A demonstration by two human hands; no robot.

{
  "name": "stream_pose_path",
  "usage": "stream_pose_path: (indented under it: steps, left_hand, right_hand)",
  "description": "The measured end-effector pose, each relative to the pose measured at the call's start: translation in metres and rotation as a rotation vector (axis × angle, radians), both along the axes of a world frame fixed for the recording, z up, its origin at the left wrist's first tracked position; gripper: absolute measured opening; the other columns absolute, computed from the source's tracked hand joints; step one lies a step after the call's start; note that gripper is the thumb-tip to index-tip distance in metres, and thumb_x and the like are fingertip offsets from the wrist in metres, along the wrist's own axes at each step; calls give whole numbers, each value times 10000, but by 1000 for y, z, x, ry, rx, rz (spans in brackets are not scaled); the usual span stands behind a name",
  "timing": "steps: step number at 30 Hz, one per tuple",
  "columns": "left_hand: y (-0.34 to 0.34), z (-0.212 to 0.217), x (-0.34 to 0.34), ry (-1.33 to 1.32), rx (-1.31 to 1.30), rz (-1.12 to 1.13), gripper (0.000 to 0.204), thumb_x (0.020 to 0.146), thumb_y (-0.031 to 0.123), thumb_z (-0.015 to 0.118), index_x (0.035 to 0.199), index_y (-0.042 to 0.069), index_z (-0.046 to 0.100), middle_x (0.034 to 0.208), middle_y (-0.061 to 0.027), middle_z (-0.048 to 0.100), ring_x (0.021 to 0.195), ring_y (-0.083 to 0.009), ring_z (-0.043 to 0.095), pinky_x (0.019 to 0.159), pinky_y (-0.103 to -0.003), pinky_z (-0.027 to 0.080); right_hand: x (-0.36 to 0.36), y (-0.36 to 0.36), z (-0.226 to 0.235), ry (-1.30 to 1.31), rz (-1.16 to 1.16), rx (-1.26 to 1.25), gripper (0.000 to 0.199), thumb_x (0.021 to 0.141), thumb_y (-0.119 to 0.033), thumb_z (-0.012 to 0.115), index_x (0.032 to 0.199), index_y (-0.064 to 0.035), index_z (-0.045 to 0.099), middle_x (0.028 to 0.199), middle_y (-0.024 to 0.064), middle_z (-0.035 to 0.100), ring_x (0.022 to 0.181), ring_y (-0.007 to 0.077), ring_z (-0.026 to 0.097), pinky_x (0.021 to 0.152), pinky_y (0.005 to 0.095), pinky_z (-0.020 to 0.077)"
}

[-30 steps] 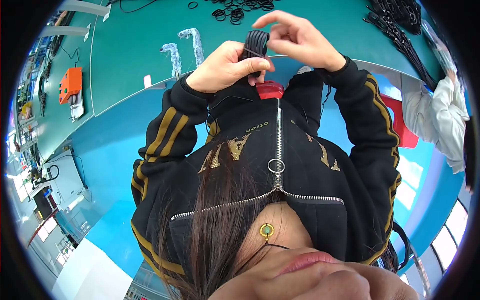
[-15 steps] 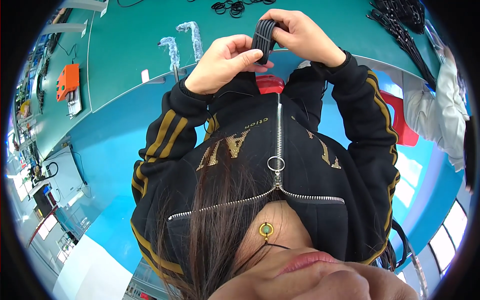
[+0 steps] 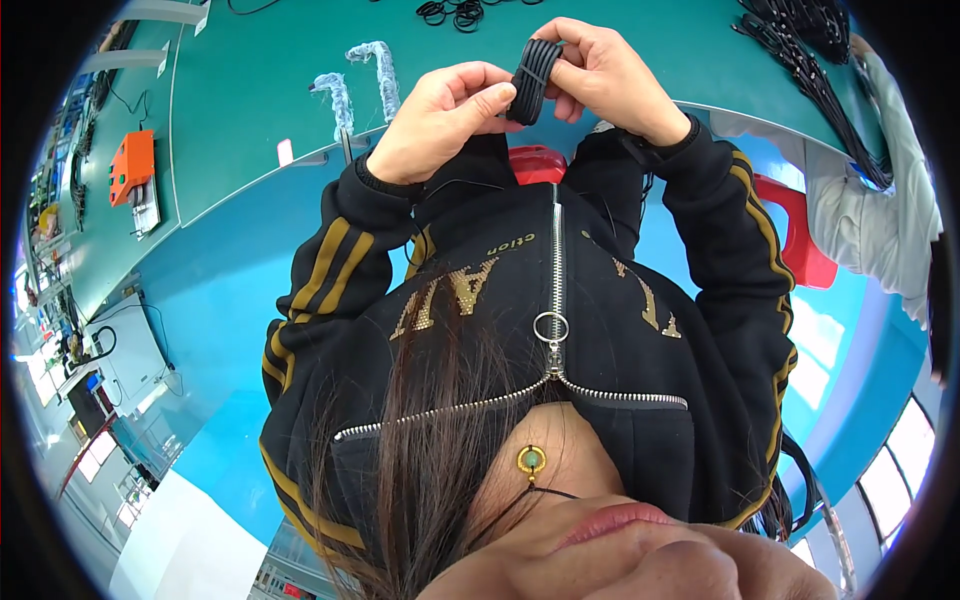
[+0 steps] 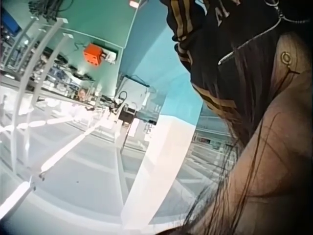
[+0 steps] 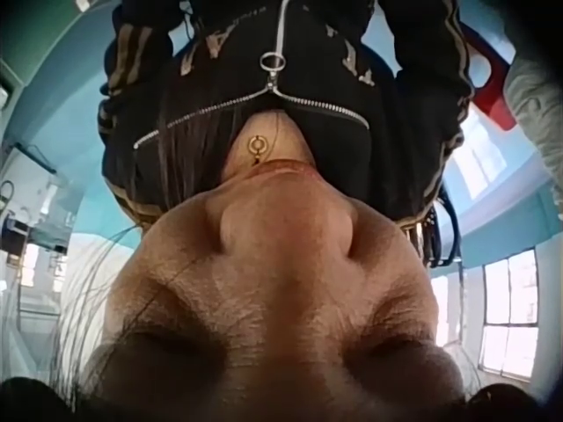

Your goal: The person picks up a cable and a rubber band, wraps the band around the coiled cable by hand, and places the bundled cable onto a pile, repeating the process several times.

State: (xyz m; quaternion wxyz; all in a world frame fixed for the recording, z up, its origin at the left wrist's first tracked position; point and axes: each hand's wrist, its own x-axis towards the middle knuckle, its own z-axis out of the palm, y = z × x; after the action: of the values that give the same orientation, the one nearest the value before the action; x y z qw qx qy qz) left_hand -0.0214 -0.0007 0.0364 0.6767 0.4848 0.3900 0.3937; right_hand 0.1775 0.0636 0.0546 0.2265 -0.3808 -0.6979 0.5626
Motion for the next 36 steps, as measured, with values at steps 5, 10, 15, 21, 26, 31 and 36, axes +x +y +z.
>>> stream_pose_path:
  steps: [5,10,15,21,26,31,36]
  left_hand:
    - [1,-2,-2,33,27,39,228,934,121,576,1070,-62,585,956,-73,629,859,-129,633,797,-277,553]
    - [6,-8,-1,16,-8,24,224,932,117,578,1063,-63,597,930,-74,640,853,-137,640,783,-279,560]
    - [0,-8,14,-88,-129,91,262,953,132,541,1131,-57,568,1012,-105,648,898,-197,658,786,-300,561]
    - [-22,-9,34,-69,163,240,346,960,111,523,1253,-70,492,1077,-145,630,963,-208,647,829,-309,549]
    - [-17,-17,33,276,447,373,350,889,79,628,1200,-61,548,955,-106,685,834,-138,664,735,-249,539]
    - [-14,-22,34,160,397,387,360,863,68,656,1187,-54,557,914,-100,697,804,-114,665,715,-231,526]
    - [-12,-24,32,213,377,365,338,865,67,650,1171,-51,568,888,-102,701,790,-114,668,702,-230,527]
  right_hand:
    - [3,2,0,-12,32,17,155,911,-49,453,1031,-21,549,655,22,586,506,62,581,456,188,479]
    - [5,3,0,29,37,-71,158,903,-47,456,1023,-18,553,652,25,588,498,64,579,447,189,476]
    - [4,2,-2,18,-39,-64,186,895,-43,444,1040,-10,555,652,34,597,490,71,583,449,197,488]
    - [-1,-1,15,68,-119,-132,180,883,-118,534,1016,-4,578,722,82,623,569,146,617,521,266,512]
    - [-2,-4,19,248,-205,-337,291,798,-220,653,935,34,621,748,182,638,660,266,641,621,384,522]
    - [7,6,-12,224,1,-120,202,948,-145,523,1106,-22,548,781,26,633,617,80,625,550,202,527]
    - [15,16,-36,188,67,-52,244,957,-207,544,1124,-30,547,849,19,642,683,81,628,599,200,528]
